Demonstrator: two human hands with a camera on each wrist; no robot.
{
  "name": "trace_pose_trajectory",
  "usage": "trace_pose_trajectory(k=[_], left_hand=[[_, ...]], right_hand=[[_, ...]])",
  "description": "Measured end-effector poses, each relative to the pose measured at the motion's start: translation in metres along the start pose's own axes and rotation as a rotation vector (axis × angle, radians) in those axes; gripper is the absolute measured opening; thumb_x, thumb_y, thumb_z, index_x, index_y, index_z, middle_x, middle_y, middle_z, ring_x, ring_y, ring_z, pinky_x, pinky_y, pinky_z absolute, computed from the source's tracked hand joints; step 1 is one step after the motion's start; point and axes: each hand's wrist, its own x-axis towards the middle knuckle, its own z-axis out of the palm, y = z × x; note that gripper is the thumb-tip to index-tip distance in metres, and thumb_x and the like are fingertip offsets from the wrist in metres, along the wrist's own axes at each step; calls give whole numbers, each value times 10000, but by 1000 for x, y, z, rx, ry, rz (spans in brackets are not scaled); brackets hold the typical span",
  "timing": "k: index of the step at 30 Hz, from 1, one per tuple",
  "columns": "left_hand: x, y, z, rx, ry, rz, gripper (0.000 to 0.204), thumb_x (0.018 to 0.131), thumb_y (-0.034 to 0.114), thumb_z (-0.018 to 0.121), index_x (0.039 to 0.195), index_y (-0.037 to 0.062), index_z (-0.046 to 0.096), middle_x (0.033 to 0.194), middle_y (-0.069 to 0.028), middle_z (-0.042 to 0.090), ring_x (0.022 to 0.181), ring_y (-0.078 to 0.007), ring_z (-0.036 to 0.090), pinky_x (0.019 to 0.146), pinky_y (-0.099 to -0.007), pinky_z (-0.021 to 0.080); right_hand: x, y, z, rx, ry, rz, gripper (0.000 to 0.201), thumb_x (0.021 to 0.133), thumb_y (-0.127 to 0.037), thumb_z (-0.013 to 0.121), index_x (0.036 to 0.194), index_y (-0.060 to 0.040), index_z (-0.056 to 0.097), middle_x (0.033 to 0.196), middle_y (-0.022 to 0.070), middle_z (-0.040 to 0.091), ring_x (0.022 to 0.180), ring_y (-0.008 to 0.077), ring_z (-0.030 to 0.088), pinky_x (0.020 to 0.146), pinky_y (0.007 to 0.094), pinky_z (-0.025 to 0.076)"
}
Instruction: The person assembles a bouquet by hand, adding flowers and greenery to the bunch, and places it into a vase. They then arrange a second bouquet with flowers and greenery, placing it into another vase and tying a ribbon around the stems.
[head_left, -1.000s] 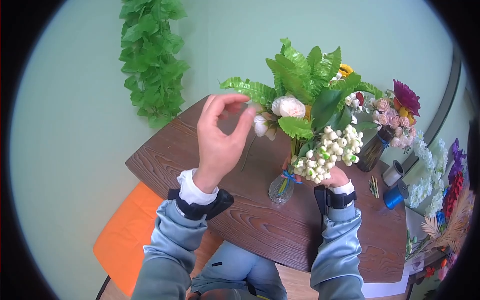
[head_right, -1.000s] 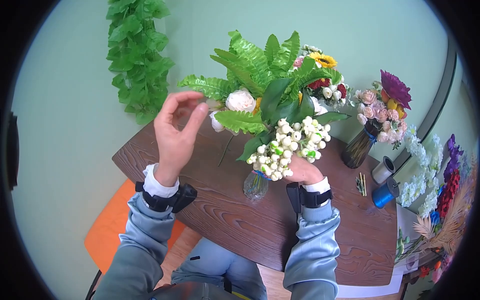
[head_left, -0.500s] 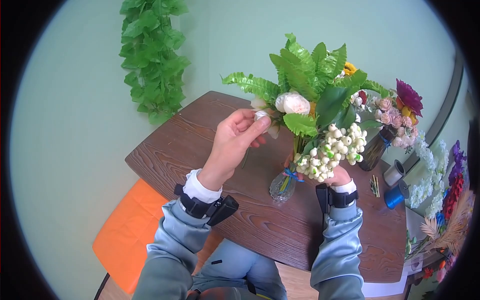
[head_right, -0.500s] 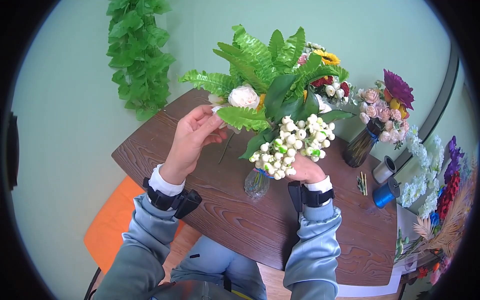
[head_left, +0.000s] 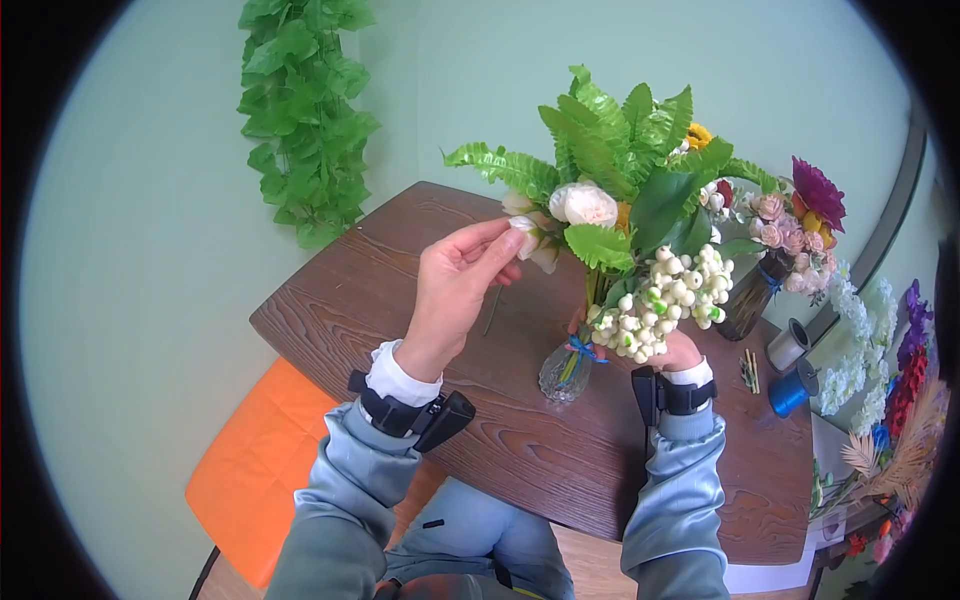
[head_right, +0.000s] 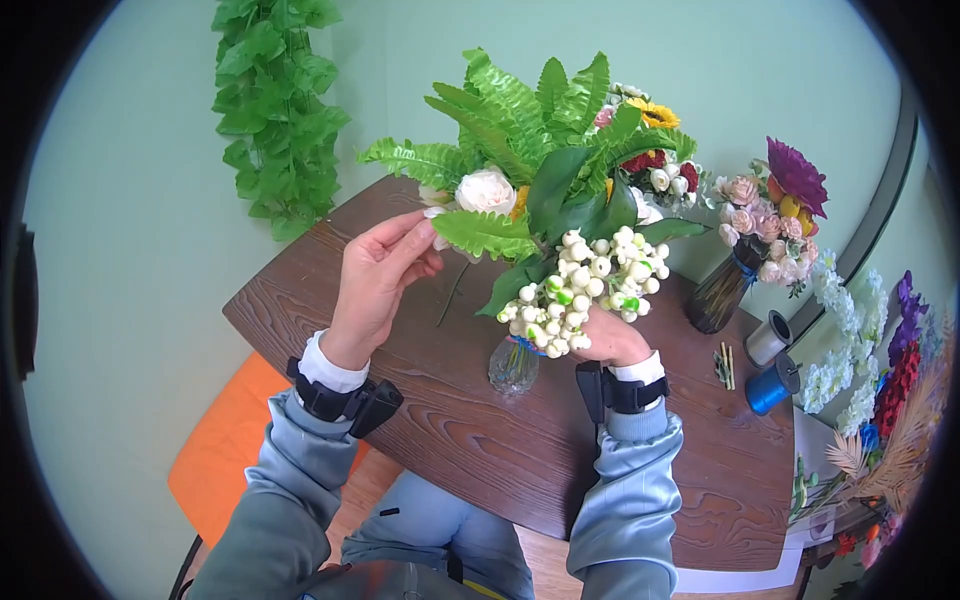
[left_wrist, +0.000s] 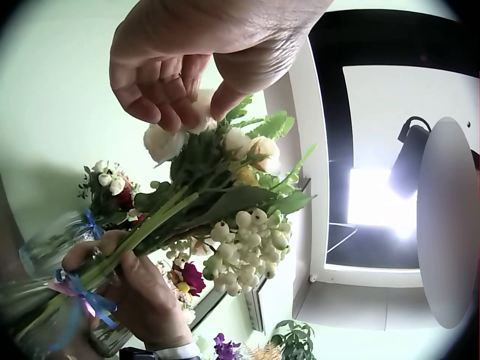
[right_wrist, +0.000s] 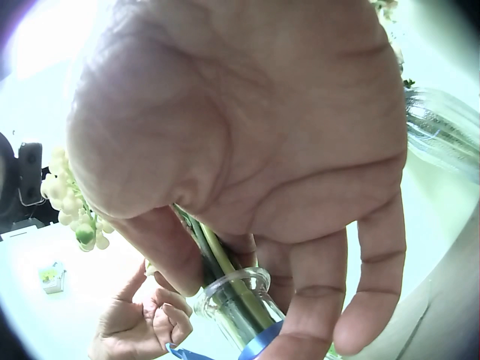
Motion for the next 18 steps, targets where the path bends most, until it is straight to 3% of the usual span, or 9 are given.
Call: trace_pose_trajectory(k=[1,3,6,8,11,16,18], left_hand=[[0,-1,-1,-24,21,33,266,895,172,596,1086,-14,601,870,-34,624,719,-88,579,656,-214,482],[1,-4,-2,-34,38,50,259,892,150,593,1092,-14,594,855,-35,624,714,-93,580,654,-214,480],[2,-9,-8,-88,82,32,291,875,111,596,1137,-10,559,882,-38,620,732,-101,583,659,-219,477],[1,-12,-9,-132,110,-2,337,862,95,602,1176,-6,530,925,-39,617,754,-104,584,666,-224,474],[-2,-18,0,-1,-16,-173,466,824,117,644,1243,41,454,1130,-38,548,872,-111,577,704,-239,466],[2,-14,13,19,-122,-191,376,833,98,634,1179,51,495,1078,-47,589,829,-115,598,687,-242,477],[4,-15,13,-3,-136,-191,344,836,95,633,1155,52,512,1050,-48,607,811,-114,604,680,-242,482]], right_hand=[[-1,-1,-2,0,0,1,287,807,-159,678,1038,-23,577,962,43,589,754,82,514,610,210,436],[-3,-6,-7,-179,-99,113,383,826,-140,588,1195,-58,527,1186,106,556,1089,252,512,954,343,397],[-2,-7,-6,-152,-90,125,393,820,-133,595,1201,-62,528,1200,105,551,1101,252,508,962,342,391],[-2,-8,-5,-82,-84,153,401,816,-130,598,1205,-63,528,1210,105,547,1110,252,504,966,342,389],[-3,-7,-6,-64,-84,150,412,810,-126,602,1210,-64,527,1231,104,536,1127,251,494,972,343,385],[-2,-5,-5,-172,-124,121,418,802,-127,609,1209,-69,532,1243,104,525,1143,251,481,981,346,378],[-2,1,-2,-36,-29,18,250,834,-120,635,1055,-27,564,976,41,581,801,101,520,658,233,444]])
